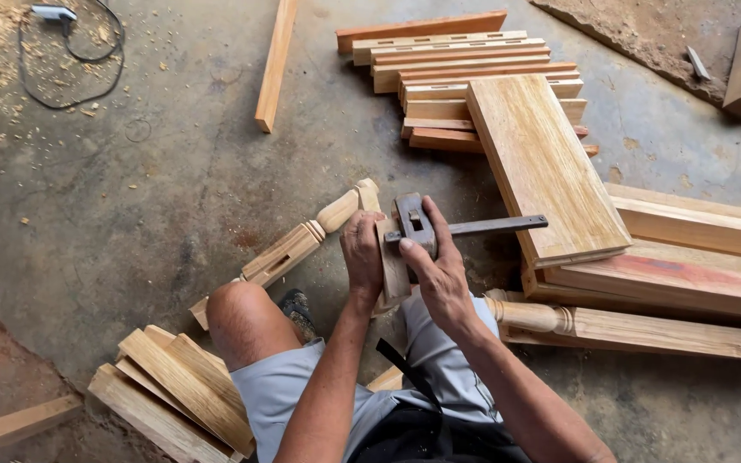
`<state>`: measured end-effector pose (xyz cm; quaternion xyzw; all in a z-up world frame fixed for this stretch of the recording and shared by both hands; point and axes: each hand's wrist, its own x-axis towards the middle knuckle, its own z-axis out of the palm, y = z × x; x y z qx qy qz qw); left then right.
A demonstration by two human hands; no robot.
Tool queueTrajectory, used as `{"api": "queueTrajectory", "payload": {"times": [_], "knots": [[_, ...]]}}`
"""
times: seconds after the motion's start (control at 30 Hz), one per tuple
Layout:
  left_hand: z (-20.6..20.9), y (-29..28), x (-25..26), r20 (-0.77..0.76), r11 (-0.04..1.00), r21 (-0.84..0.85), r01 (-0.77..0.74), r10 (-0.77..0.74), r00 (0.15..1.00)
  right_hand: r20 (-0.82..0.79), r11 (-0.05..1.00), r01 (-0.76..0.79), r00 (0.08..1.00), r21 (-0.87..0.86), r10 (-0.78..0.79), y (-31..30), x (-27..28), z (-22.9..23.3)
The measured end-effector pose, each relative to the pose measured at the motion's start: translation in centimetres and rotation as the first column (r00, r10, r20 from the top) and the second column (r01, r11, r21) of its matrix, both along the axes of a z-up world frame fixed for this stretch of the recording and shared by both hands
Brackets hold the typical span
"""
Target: The person sits on the floor of a workshop and uses a try square to measure and mark lines on a small wooden piece. They then pick up a larger, curved wooden board and use a pencil to trace a curved line along its edge.
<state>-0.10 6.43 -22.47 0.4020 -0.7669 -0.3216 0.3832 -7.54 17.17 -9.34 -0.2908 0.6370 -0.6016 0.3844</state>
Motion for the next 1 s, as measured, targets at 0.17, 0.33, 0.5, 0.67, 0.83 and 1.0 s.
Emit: {"api": "queueTrajectory", "payload": {"times": [0.17,0.33,0.5,0.67,0.83,1.0], "knots": [[1.2,-0.2,-0.3,-0.114,0.988,-0.155,-0.025,0.008,0.993,0.023,0.997,-0.024,0.999,0.073,0.022,4.4,1.6,-0.7],[0.8,1.0,0.2,-0.128,0.977,-0.182,0.111,-0.136,0.982,-0.121,0.998,0.044,0.991,-0.054,-0.050,0.7,-0.2,-2.5],[0.8,0.1,0.0,-0.058,0.993,-0.115,0.041,-0.048,0.997,0.127,0.999,0.045,0.991,-0.031,-0.040,-0.8,-0.5,-0.9],[1.5,0.5,0.7,-0.159,0.992,-0.121,0.048,-0.067,0.985,-0.062,0.998,-0.032,0.998,-0.061,0.029,4.2,2.3,-0.7],[0.9,1.2,1.1,-0.146,0.990,-0.091,0.109,-0.121,0.982,-0.127,0.997,0.024,0.991,-0.068,-0.033,0.5,0.8,-1.6],[1.2,0.6,0.9,-0.068,0.998,-0.026,0.052,-0.054,0.996,-0.050,0.999,0.045,0.998,-0.014,-0.046,-1.6,-0.2,-1.4]]}}
